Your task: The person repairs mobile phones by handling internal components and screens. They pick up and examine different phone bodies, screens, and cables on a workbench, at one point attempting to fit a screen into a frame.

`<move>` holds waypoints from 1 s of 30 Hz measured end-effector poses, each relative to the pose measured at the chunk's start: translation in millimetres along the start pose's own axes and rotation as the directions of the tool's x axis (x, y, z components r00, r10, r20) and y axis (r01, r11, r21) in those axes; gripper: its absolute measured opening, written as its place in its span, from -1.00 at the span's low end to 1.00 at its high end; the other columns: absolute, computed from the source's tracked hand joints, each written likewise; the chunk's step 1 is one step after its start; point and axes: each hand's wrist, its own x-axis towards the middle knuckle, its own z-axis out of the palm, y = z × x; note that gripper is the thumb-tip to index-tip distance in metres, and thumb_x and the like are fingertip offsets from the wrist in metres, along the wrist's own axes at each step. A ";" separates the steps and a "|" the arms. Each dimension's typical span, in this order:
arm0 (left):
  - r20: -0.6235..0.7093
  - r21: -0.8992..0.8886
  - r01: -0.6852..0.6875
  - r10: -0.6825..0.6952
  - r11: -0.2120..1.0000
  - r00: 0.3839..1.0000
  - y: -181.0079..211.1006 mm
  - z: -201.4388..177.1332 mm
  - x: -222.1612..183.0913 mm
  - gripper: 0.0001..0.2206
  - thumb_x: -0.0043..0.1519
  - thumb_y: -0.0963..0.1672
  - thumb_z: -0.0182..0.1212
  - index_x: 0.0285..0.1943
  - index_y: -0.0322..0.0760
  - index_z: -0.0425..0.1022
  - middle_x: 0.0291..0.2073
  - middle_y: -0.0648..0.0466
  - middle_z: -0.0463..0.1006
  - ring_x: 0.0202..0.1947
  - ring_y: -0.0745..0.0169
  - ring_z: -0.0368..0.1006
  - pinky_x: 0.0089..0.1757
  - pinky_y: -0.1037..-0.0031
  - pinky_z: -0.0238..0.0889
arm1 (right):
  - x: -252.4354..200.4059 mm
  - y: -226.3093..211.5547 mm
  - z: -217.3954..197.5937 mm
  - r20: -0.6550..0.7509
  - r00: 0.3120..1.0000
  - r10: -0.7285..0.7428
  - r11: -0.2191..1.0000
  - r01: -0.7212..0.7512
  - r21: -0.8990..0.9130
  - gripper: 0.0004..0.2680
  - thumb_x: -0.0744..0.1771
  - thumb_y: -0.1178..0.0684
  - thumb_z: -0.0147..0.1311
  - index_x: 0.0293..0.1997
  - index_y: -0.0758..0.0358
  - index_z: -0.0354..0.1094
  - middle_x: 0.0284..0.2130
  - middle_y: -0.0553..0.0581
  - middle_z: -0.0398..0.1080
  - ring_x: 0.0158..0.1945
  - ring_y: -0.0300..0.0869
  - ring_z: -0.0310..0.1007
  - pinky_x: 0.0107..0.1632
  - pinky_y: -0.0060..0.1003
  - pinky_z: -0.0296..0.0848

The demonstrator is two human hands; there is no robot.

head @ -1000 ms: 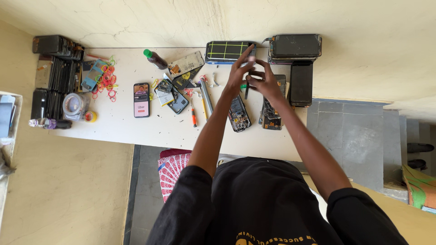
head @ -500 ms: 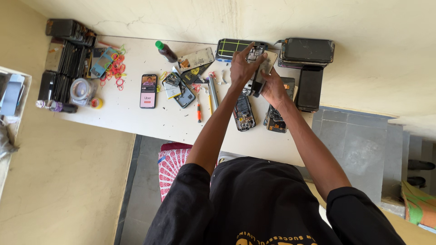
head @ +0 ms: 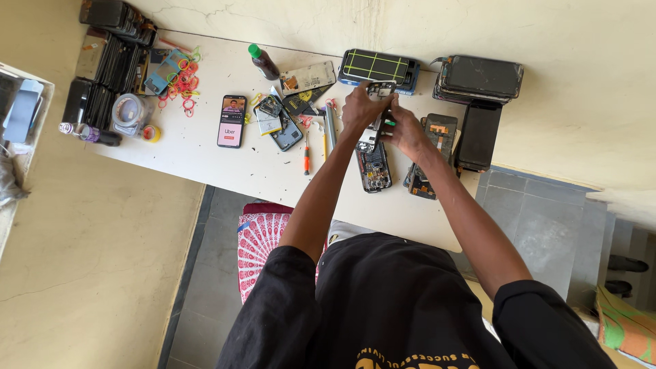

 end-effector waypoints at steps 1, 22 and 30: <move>0.042 -0.016 0.012 -0.011 1.000 0.999 -1.6 0.4 2.5 -0.23 -0.11 0.24 0.33 0.22 -0.16 0.47 -0.26 -0.13 0.74 -0.26 -0.08 0.75 -0.20 0.13 0.62 | -3.8 -2.8 0.3 -0.079 0.997 0.003 0.998 -0.008 -0.064 -0.71 0.46 -0.22 -0.13 0.01 0.23 0.28 -0.25 0.10 0.39 -0.18 -0.13 0.48 -0.06 -0.14 0.60; 0.399 -0.843 0.239 0.262 0.482 0.879 6.4 -31.7 -41.8 -0.31 0.24 0.26 -0.29 0.50 0.04 -0.01 0.04 -0.22 0.43 -0.21 -0.10 0.51 -0.24 0.08 0.52 | -51.4 -39.6 -87.7 -0.270 0.954 -0.127 0.985 0.154 0.079 -0.92 0.42 0.16 0.04 -0.02 0.22 0.41 -0.32 -0.03 0.49 -0.31 -0.31 0.52 -0.26 -0.31 0.57; -0.325 0.074 0.270 -0.233 0.960 0.916 -109.2 -99.2 -47.8 -0.31 0.12 0.24 0.25 0.40 0.17 0.18 0.33 -0.31 0.09 0.24 -0.52 0.01 -0.04 -0.37 0.11 | -3.4 -12.0 -31.3 -0.153 0.986 -0.061 0.998 0.058 -0.029 -0.83 0.42 0.18 0.09 0.13 0.28 0.44 -0.33 -0.03 0.43 -0.34 -0.32 0.45 -0.36 -0.34 0.54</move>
